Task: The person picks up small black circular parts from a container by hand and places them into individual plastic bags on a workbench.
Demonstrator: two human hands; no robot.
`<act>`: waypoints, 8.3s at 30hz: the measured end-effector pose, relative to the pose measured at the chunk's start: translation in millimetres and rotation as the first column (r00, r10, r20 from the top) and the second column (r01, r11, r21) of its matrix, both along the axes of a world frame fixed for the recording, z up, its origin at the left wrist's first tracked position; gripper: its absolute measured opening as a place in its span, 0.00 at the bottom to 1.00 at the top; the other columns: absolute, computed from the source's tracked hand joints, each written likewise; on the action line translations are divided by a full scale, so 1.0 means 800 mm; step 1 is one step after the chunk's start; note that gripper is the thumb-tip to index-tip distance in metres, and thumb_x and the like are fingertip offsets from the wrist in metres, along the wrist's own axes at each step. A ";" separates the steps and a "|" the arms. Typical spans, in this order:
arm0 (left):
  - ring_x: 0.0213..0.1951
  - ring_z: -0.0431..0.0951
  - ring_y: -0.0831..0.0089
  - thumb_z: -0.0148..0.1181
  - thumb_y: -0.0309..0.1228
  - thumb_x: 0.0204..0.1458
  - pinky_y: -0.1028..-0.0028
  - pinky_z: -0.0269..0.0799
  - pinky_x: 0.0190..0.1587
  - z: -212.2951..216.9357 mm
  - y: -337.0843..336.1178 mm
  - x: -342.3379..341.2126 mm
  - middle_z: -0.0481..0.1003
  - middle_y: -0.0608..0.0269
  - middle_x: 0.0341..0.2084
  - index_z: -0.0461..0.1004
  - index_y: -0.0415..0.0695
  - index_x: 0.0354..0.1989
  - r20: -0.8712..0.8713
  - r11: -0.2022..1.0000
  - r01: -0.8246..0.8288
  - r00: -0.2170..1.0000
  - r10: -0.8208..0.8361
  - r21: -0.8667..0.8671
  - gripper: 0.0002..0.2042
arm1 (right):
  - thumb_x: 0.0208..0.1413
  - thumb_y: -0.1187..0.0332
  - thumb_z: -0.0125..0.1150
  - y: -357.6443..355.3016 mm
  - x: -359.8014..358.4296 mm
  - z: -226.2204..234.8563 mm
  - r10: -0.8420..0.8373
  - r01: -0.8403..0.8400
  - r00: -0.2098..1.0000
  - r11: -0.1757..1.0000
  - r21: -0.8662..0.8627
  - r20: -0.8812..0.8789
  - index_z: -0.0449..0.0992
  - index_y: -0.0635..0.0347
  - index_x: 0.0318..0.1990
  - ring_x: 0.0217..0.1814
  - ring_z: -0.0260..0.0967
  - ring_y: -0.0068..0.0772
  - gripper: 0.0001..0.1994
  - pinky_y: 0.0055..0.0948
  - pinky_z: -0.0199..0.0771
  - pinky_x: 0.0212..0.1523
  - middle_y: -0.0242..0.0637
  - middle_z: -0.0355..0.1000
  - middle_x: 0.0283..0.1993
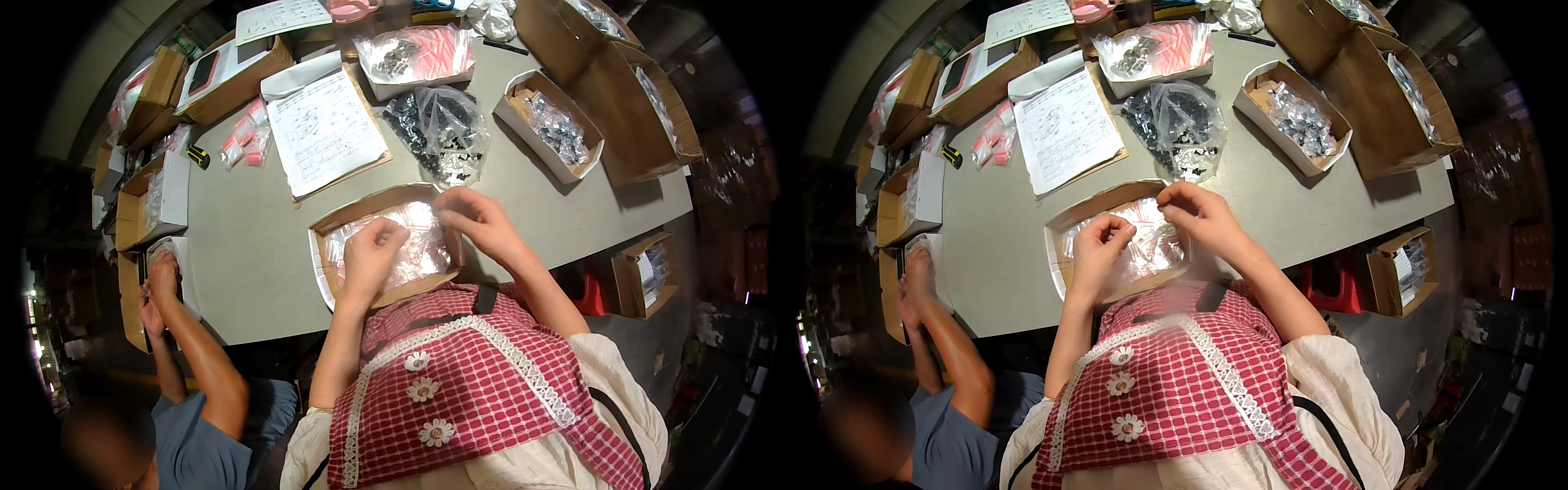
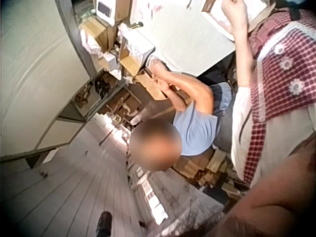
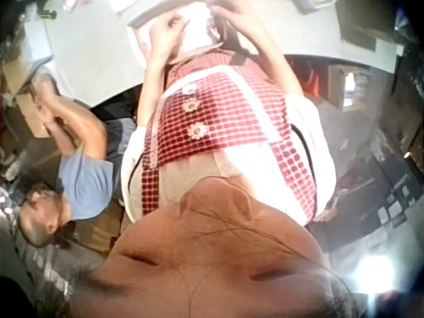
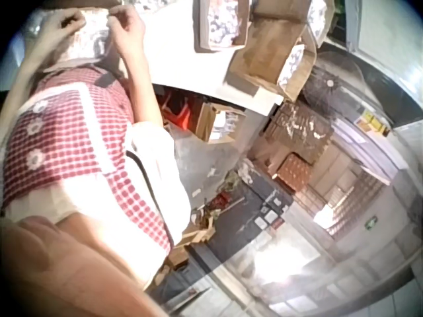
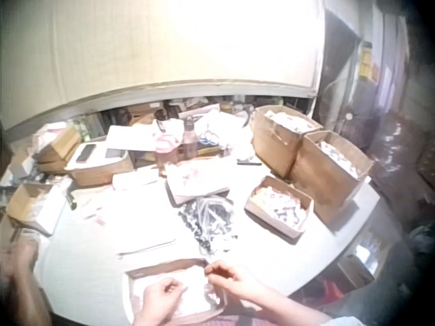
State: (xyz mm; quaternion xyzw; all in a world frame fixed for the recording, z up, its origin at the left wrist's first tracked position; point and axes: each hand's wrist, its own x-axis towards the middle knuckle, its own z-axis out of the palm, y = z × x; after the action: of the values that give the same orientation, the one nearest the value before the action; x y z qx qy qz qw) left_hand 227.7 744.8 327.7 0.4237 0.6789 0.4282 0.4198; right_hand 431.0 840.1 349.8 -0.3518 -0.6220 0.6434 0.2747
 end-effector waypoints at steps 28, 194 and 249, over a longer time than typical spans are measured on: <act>0.31 0.74 0.83 0.60 0.27 0.58 0.83 0.66 0.32 0.027 -0.008 0.021 0.76 0.68 0.28 0.75 0.41 0.36 0.559 0.972 -0.210 0.821 0.114 0.110 0.03 | 0.59 0.72 0.63 -0.015 -0.026 0.005 0.077 -0.124 0.984 0.941 -0.314 -0.158 0.74 0.63 0.39 0.34 0.75 0.23 0.06 0.23 0.76 0.35 0.33 0.74 0.33; 0.41 0.78 0.79 0.56 0.29 0.62 0.79 0.74 0.40 0.045 -0.009 0.026 0.79 0.62 0.39 0.76 0.39 0.46 0.350 0.989 -0.021 0.936 -0.032 0.147 0.09 | 0.58 0.73 0.64 0.005 0.010 0.053 0.130 -0.130 0.991 0.981 -0.142 -0.013 0.78 0.66 0.36 0.34 0.72 0.15 0.04 0.19 0.72 0.36 0.27 0.75 0.31; 0.34 0.75 0.80 0.54 0.32 0.64 0.77 0.71 0.38 0.011 -0.020 0.006 0.80 0.64 0.32 0.80 0.34 0.42 0.274 0.993 0.105 0.958 -0.088 -0.047 0.13 | 0.57 0.69 0.63 -0.010 -0.017 0.020 0.102 -0.176 0.972 0.914 0.366 0.211 0.76 0.63 0.48 0.40 0.73 0.27 0.13 0.27 0.73 0.42 0.36 0.76 0.43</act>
State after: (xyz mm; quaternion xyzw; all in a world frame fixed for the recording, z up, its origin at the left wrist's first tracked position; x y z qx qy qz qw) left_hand 232.4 729.0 336.6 0.3806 0.6064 0.4402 0.5419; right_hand 417.0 831.7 365.6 -0.3052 -0.7819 0.4918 0.2314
